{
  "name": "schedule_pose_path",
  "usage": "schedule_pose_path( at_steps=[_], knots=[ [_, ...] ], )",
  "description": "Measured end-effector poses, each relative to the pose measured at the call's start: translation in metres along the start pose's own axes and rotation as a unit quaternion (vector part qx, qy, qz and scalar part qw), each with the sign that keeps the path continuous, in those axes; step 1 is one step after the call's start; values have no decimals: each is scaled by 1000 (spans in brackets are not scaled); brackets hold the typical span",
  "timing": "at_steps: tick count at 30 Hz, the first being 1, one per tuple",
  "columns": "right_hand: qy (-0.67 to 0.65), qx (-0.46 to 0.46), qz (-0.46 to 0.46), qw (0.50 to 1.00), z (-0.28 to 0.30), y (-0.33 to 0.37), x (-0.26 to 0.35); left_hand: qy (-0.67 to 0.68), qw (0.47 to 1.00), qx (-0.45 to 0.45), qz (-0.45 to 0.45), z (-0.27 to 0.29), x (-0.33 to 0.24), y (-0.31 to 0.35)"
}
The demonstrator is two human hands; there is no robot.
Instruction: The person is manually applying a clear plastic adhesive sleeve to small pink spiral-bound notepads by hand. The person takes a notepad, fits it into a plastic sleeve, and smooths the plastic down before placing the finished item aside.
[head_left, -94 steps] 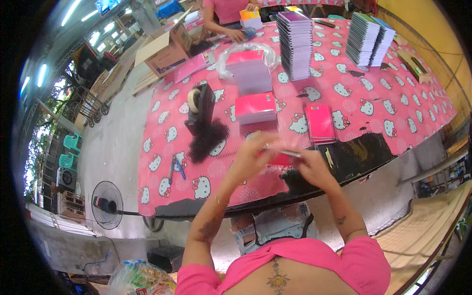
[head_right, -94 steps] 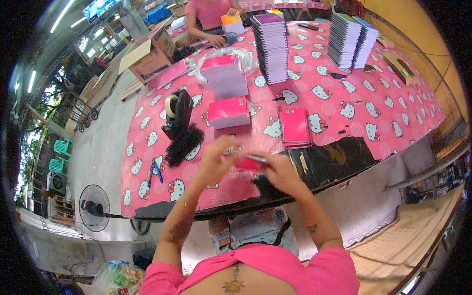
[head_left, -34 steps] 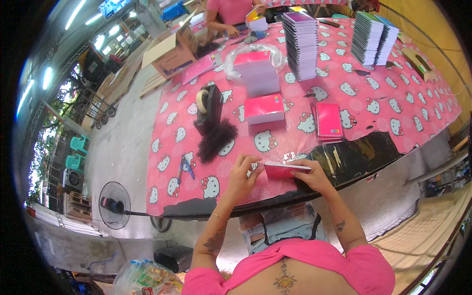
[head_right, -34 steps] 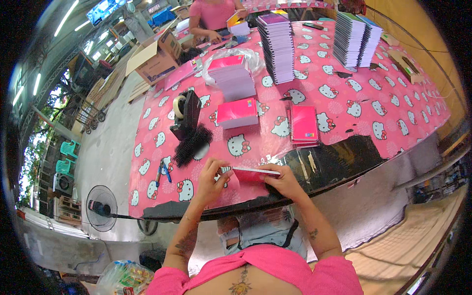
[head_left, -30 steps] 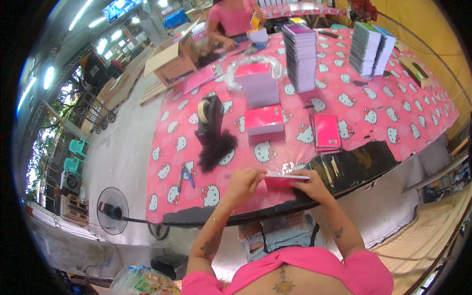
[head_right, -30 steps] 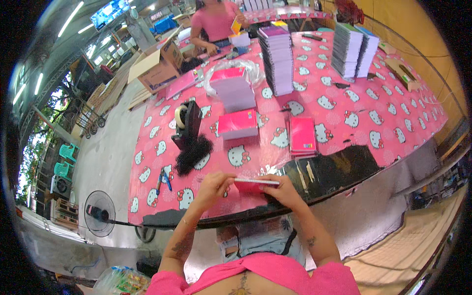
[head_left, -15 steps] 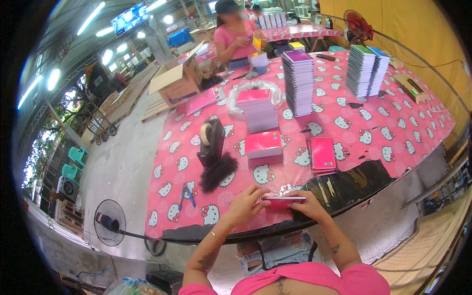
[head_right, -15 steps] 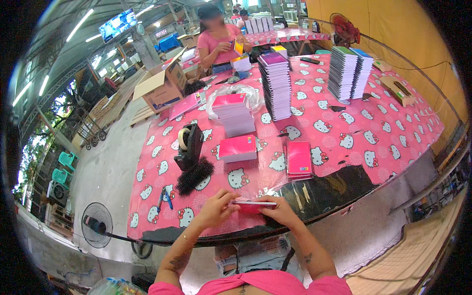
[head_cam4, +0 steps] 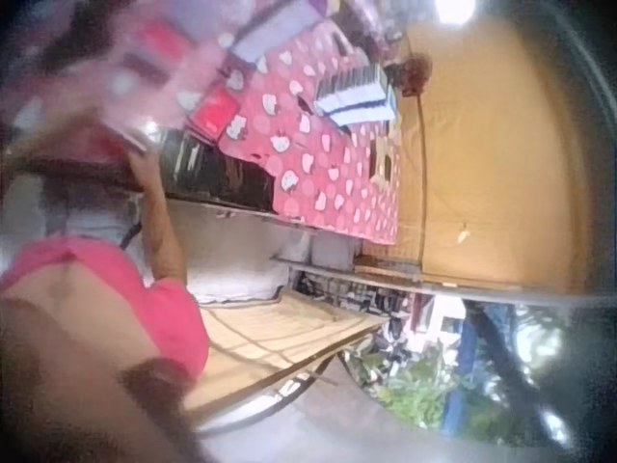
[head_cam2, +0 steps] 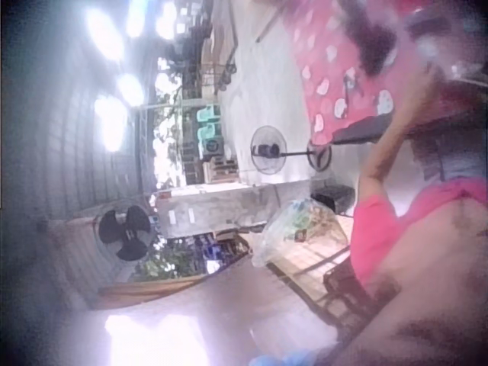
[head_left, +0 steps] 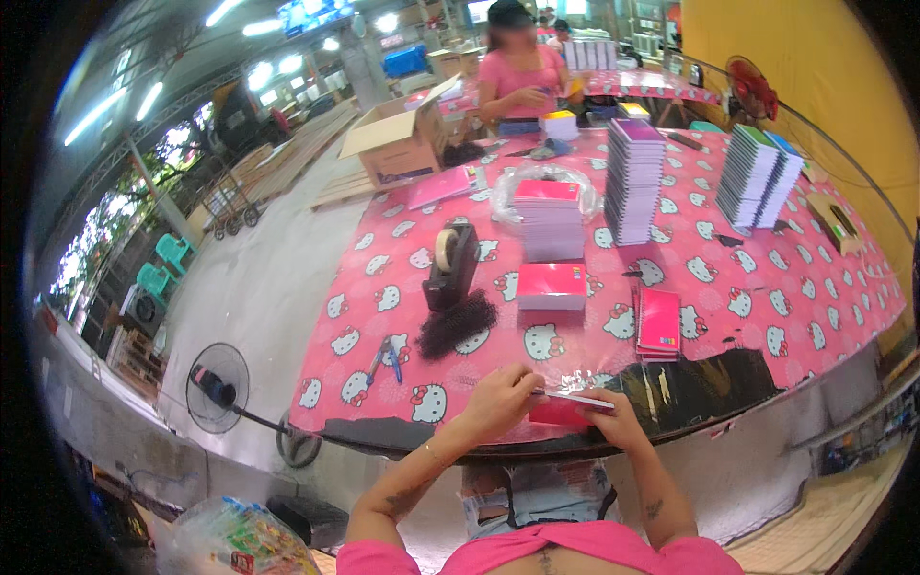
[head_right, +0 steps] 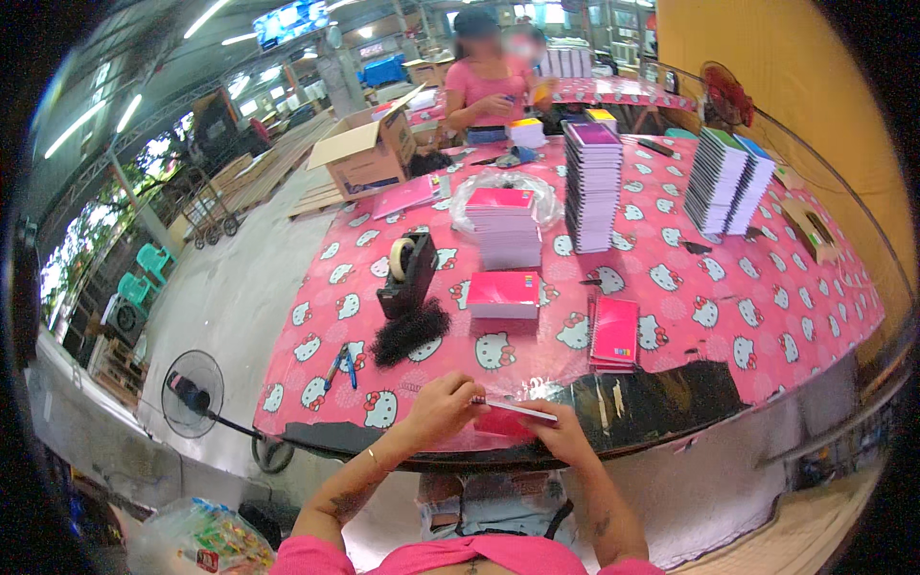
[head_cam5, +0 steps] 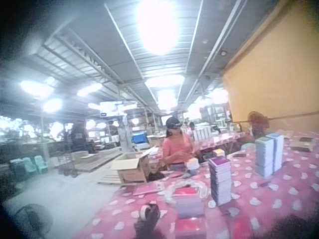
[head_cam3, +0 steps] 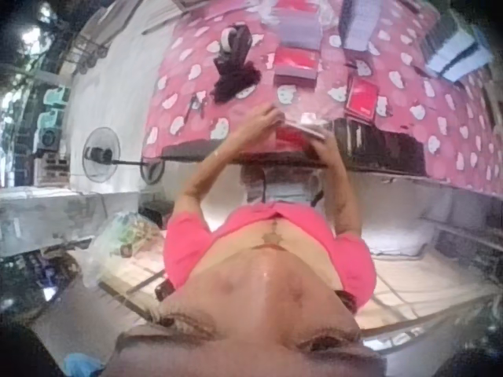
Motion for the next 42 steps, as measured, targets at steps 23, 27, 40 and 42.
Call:
schedule_pose_path(
  at_steps=[23,27,40,42],
  knots=[
    [-134,0,-36,990,-27,-7,10,-173,982,-35,68,-19,-35,28],
    [-48,10,11,999,-20,-2,19,-150,986,-67,37,-23,-48,43],
    [-78,73,-52,993,-41,-8,-16,-105,992,-28,68,-52,-50,72],
    [-59,83,-21,995,-44,-12,-4,-71,995,-33,56,-67,-57,89]
  ],
)
Point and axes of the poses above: each hand's wrist, its own y-axis away from the middle knuckle, its own z-axis out of the back of the hand, x = y × z, the point moved 10 cm from there along -y, towards the middle knuckle, and after that the axes turned 6 degrees about -y, right-handed, at the moved point
